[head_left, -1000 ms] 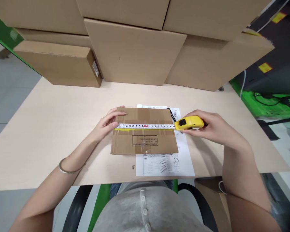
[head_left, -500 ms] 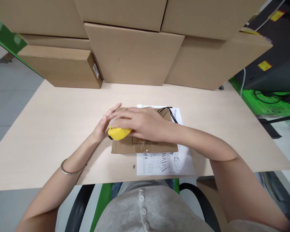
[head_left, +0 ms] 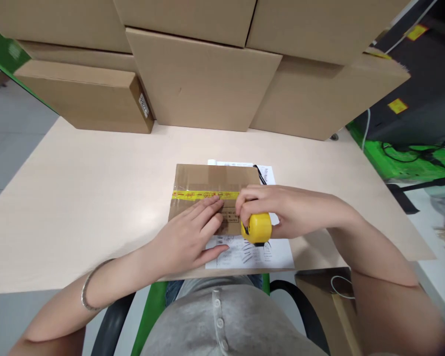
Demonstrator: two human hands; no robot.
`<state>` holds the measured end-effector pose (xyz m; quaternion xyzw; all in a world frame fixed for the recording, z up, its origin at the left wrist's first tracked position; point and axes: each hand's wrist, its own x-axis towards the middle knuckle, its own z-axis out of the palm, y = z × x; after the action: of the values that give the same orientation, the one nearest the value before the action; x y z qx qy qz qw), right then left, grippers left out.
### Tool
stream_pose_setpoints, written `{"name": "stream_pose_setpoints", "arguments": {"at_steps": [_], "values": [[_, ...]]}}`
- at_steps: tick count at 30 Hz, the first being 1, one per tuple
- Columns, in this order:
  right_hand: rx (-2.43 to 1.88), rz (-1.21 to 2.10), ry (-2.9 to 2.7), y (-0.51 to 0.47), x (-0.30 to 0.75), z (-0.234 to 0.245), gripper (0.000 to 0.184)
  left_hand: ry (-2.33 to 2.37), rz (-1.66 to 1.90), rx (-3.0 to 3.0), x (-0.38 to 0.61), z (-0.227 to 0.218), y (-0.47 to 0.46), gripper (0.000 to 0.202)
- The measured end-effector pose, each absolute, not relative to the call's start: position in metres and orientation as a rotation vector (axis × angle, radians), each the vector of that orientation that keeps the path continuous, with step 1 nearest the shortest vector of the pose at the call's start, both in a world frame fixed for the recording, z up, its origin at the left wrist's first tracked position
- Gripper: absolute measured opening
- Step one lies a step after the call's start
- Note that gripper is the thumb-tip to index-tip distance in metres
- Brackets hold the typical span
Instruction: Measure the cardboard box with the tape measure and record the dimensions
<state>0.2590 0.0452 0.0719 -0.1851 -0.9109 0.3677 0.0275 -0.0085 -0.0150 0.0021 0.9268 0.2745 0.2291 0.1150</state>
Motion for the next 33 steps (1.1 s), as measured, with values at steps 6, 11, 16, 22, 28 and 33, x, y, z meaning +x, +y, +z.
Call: {"name": "stream_pose_setpoints", "arguments": {"at_steps": [6,11,16,22,28,33], "values": [[-0.590,1.121,-2.875,0.095,0.252,0.085,0.033,0.710,0.494,3.031,-0.011,-0.001,-0.016,0.054],[-0.842,0.960,-2.883,0.156,0.253,0.088,0.033,0.729,0.411,3.102,-0.008,0.003,-0.016,0.056],[-1.091,1.035,-2.811,0.189,0.256,0.077,0.033,0.713,0.368,3.090,-0.009,0.004,-0.014,0.055],[-1.102,1.038,-2.789,0.195,0.260,0.069,0.032,0.723,0.372,3.072,-0.008,0.004,-0.014,0.055],[-0.857,0.846,-2.811,0.147,0.263,0.091,0.025,0.730,0.382,3.060,-0.008,0.003,-0.014,0.056],[-0.776,0.952,-2.842,0.067,0.262,0.079,0.022,0.641,0.428,3.086,-0.007,0.005,-0.018,0.050]]}}
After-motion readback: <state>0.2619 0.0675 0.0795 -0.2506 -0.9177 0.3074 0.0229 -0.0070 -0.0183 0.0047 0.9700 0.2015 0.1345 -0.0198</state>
